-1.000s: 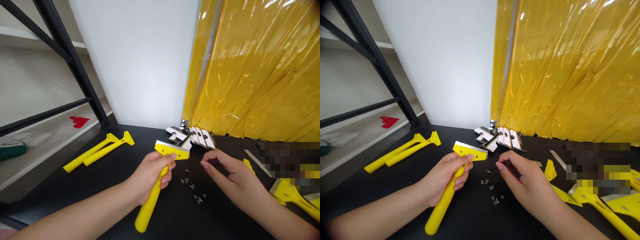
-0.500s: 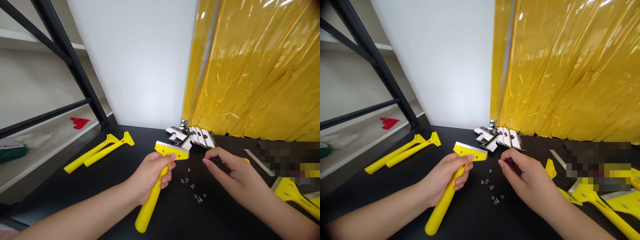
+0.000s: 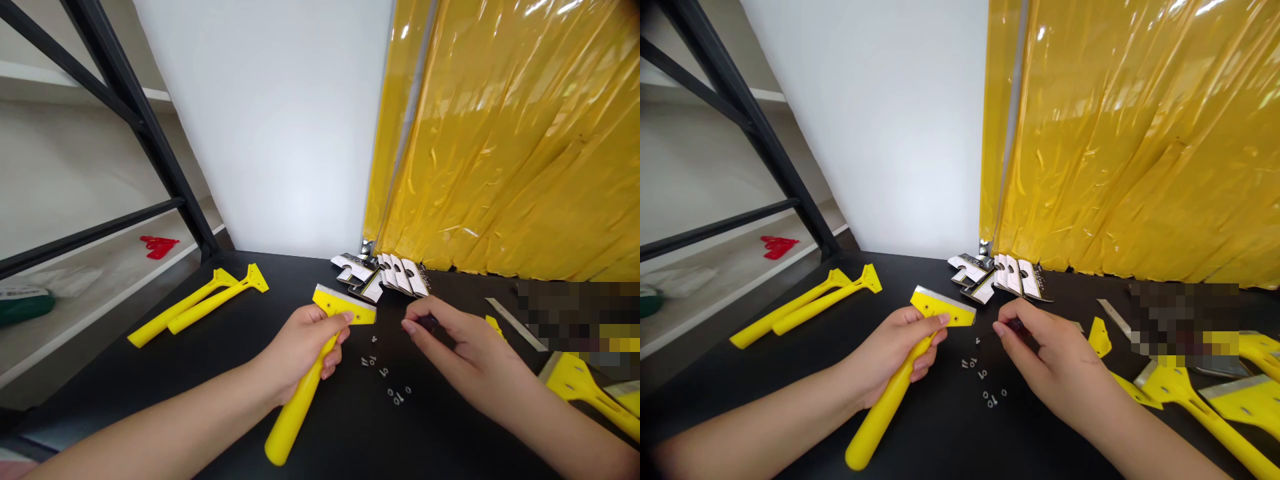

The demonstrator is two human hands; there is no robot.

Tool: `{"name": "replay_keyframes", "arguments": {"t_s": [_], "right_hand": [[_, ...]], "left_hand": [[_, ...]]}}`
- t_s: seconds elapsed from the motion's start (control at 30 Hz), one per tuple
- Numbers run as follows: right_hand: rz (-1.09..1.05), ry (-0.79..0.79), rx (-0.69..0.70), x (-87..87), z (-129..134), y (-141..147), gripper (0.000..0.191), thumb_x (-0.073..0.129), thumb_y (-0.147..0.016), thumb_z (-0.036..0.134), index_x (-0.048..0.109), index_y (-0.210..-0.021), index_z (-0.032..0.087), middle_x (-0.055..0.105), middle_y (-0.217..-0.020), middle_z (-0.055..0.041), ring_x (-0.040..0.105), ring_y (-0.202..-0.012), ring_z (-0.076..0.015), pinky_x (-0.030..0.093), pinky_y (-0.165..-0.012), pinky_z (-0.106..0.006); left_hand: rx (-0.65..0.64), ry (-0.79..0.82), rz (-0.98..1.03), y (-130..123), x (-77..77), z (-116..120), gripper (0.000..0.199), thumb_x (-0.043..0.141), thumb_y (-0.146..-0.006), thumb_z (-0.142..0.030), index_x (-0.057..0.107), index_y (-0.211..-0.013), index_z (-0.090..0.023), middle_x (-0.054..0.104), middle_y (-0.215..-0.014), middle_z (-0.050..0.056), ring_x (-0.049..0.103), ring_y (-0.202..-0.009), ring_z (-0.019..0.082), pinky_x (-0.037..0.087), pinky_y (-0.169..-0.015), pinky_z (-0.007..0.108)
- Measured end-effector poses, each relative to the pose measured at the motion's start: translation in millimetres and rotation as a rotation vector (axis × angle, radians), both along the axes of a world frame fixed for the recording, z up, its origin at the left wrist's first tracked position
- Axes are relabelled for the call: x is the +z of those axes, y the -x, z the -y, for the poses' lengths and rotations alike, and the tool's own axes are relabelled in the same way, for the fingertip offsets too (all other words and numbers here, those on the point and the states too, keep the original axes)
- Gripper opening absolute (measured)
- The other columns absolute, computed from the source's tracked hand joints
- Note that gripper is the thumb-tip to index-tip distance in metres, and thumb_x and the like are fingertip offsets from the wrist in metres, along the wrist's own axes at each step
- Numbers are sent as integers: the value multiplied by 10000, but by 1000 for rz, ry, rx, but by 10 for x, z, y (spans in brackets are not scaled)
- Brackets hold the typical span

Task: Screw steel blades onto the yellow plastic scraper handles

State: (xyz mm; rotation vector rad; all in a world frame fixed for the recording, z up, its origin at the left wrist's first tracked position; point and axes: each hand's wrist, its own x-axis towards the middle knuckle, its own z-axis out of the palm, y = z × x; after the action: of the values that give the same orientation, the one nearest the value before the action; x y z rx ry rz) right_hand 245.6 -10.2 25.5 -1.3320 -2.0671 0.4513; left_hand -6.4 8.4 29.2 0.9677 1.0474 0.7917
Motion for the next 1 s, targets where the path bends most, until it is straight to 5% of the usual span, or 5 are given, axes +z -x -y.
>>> {"name": "replay_keyframes", "arguments": {"t_s": [0.37,1.0], "right_hand": [[-76,-317,-58,138,153,-47,40,598,-1029,323,624,-1056,308,717,-869,28,689,-726,-152,516,-617,-243],[-2,-360,114,158,181,22,52,589,-1032,250,610,-1068,281,741,-852,7,711,-684,-168,527,-627,-291]], "left_hand": [[-58,15,-21,5,-31,-18,363,707,-922,-404,521,-692,-193,444,-521,-68,375,-406,64,315,-401,195],[-92,104,30,-35,-62,49,343,695,-921,-387,544,-685,-189,434,-479,-69,359,-376,61,309,-406,195]]}}
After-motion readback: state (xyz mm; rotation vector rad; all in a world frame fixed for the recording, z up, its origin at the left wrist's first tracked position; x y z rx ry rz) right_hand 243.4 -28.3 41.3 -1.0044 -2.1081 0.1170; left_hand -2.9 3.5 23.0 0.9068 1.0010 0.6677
